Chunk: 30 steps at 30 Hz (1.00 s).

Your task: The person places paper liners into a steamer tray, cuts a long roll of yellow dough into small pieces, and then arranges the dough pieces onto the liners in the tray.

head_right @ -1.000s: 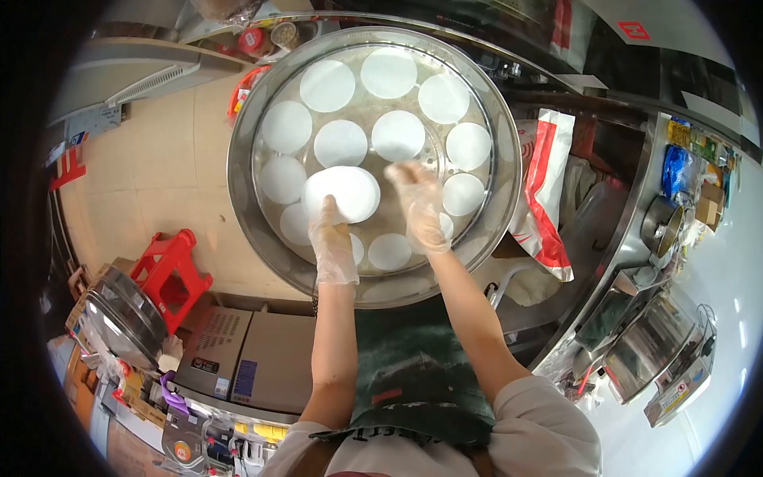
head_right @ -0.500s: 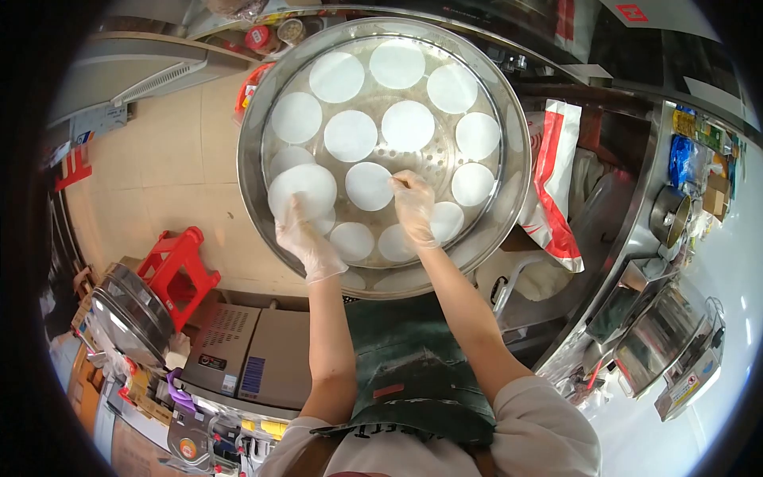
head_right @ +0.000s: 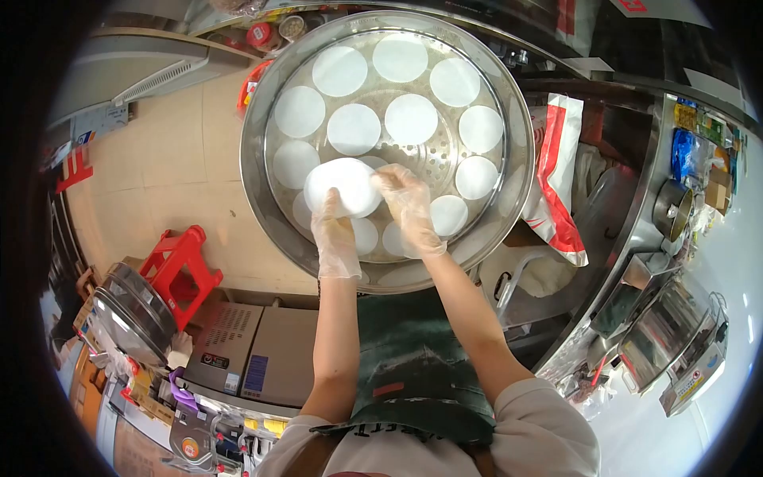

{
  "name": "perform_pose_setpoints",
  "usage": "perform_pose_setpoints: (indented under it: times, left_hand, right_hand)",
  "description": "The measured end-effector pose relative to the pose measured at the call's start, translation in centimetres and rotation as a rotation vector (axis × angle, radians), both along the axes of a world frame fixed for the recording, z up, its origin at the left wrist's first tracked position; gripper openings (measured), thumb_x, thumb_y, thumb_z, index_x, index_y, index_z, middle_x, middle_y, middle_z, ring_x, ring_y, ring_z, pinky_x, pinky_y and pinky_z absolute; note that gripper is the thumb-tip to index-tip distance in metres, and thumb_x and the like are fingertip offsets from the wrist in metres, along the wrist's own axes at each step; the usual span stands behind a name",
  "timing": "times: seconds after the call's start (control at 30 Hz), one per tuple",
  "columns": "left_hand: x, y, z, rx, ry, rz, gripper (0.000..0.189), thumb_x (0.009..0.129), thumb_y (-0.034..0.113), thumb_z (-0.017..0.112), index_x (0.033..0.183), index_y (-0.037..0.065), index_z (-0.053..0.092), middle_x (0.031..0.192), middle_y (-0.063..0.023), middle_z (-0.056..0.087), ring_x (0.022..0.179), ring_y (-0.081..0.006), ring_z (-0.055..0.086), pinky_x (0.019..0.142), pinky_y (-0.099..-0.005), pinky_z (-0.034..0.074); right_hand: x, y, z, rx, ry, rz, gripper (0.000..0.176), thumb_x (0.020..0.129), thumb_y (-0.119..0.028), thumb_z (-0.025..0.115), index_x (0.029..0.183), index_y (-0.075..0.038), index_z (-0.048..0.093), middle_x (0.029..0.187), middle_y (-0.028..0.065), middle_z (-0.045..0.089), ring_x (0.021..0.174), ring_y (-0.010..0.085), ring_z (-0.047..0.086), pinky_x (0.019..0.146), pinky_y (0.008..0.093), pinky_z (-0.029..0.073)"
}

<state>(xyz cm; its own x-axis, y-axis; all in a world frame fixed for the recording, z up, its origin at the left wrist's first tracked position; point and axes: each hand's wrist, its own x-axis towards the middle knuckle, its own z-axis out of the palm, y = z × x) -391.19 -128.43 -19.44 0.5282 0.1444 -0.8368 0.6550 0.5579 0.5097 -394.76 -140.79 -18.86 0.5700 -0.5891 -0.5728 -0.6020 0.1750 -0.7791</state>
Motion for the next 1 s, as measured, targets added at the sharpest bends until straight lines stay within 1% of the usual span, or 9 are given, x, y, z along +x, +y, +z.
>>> perform_pose_setpoints:
  times: [0.03, 0.13, 0.33, 0.43, 0.63, 0.73, 0.83, 0.93, 1.0]
  left_hand:
    - [-0.4, -0.2, -0.4, -0.042, -0.001, -0.008, 0.034, 0.092, 0.005, 0.069, 0.124, -0.003, 0.058, 0.115, -0.0117, 0.066, 0.104, -0.0192, 0.065, 0.091, -0.0317, 0.054]
    - [-0.8, -0.7, -0.5, -0.050, 0.011, -0.016, 0.035, 0.092, 0.004, 0.068, 0.125, -0.004, 0.058, 0.116, -0.0116, 0.066, 0.105, -0.0193, 0.065, 0.093, -0.0317, 0.053]
    - [-0.5, -1.3, -0.4, 0.069, 0.062, 0.003, 0.039, 0.092, 0.007, 0.070, 0.127, -0.004, 0.056, 0.116, -0.0118, 0.065, 0.106, -0.0193, 0.064, 0.094, -0.0312, 0.052]
    - [0.0, -0.4, 0.8, 0.134, 0.024, -0.009, 0.040, 0.091, 0.009, 0.071, 0.126, -0.004, 0.056, 0.116, -0.0118, 0.065, 0.107, -0.0192, 0.063, 0.095, -0.0318, 0.051]
    - [-0.9, 0.9, 1.1, 0.127, -0.030, -0.048, 0.037, 0.092, 0.012, 0.071, 0.124, -0.001, 0.058, 0.116, -0.0102, 0.065, 0.107, -0.0181, 0.063, 0.096, -0.0323, 0.050]
    - [-1.4, 1.2, 1.3, 0.092, -0.034, -0.058, 0.036, 0.091, 0.010, 0.071, 0.124, 0.000, 0.059, 0.116, -0.0090, 0.066, 0.108, -0.0178, 0.062, 0.098, -0.0319, 0.049]
    - [-1.9, 1.5, 1.5, 0.056, -0.034, -0.061, 0.036, 0.091, 0.009, 0.071, 0.123, 0.000, 0.059, 0.115, -0.0088, 0.066, 0.107, -0.0179, 0.063, 0.097, -0.0313, 0.050]
    - [-3.0, 1.5, 1.3, 0.005, -0.034, -0.079, 0.036, 0.091, 0.008, 0.071, 0.123, -0.002, 0.058, 0.116, -0.0095, 0.066, 0.104, -0.0181, 0.065, 0.093, -0.0306, 0.053]
    - [-3.5, 1.2, 1.8, 0.002, -0.031, -0.101, 0.035, 0.093, 0.012, 0.071, 0.122, -0.003, 0.059, 0.115, -0.0104, 0.066, 0.100, -0.0178, 0.066, 0.088, -0.0300, 0.055]
  right_hand:
    - [0.3, -0.1, 0.8, 0.178, 0.055, -0.013, 0.012, 0.084, -0.010, 0.076, 0.093, -0.003, 0.072, 0.084, 0.0024, 0.068, 0.079, 0.0124, 0.060, 0.074, 0.0273, 0.047]
    - [-0.4, -0.2, -0.1, 0.185, 0.100, -0.087, 0.006, 0.085, -0.003, 0.074, 0.090, -0.001, 0.073, 0.084, -0.0009, 0.067, 0.080, 0.0096, 0.058, 0.075, 0.0248, 0.046]
    - [-2.7, -1.3, -1.7, -0.015, -0.079, -0.154, 0.007, 0.081, 0.004, 0.074, 0.088, 0.000, 0.074, 0.082, -0.0007, 0.066, 0.075, 0.0096, 0.057, 0.071, 0.0250, 0.046]
    - [-3.9, -4.2, -1.8, -0.153, 0.004, -0.191, 0.006, 0.082, 0.002, 0.073, 0.088, 0.000, 0.073, 0.080, 0.0000, 0.065, 0.073, 0.0099, 0.057, 0.070, 0.0256, 0.046]
    - [-4.8, -6.5, -3.6, -0.401, 0.179, -0.065, 0.004, 0.083, -0.002, 0.073, 0.087, -0.001, 0.072, 0.079, 0.0071, 0.063, 0.073, 0.0129, 0.059, 0.068, 0.0281, 0.046]
    - [-4.9, -6.4, -4.1, -0.491, 0.242, -0.011, 0.018, 0.086, -0.008, 0.072, 0.105, -0.007, 0.073, 0.088, 0.0009, 0.069, 0.071, 0.0088, 0.058, 0.069, 0.0268, 0.048]
    - [-5.6, -4.7, -2.6, -0.898, 0.348, 0.152, 0.030, 0.088, -0.009, 0.071, 0.118, -0.008, 0.068, 0.105, 0.0011, 0.069, 0.081, 0.0108, 0.062, 0.076, 0.0276, 0.050]
    - [-5.7, -0.1, 0.5, -0.175, -0.124, -0.082, 0.036, 0.092, -0.012, 0.067, 0.127, -0.005, 0.060, 0.111, 0.0051, 0.066, 0.096, 0.0149, 0.062, 0.088, 0.0303, 0.050]
    - [-4.6, 2.3, 2.0, 0.264, -0.202, -0.209, 0.035, 0.094, -0.011, 0.066, 0.128, -0.004, 0.060, 0.115, 0.0057, 0.065, 0.105, 0.0152, 0.059, 0.095, 0.0304, 0.046]
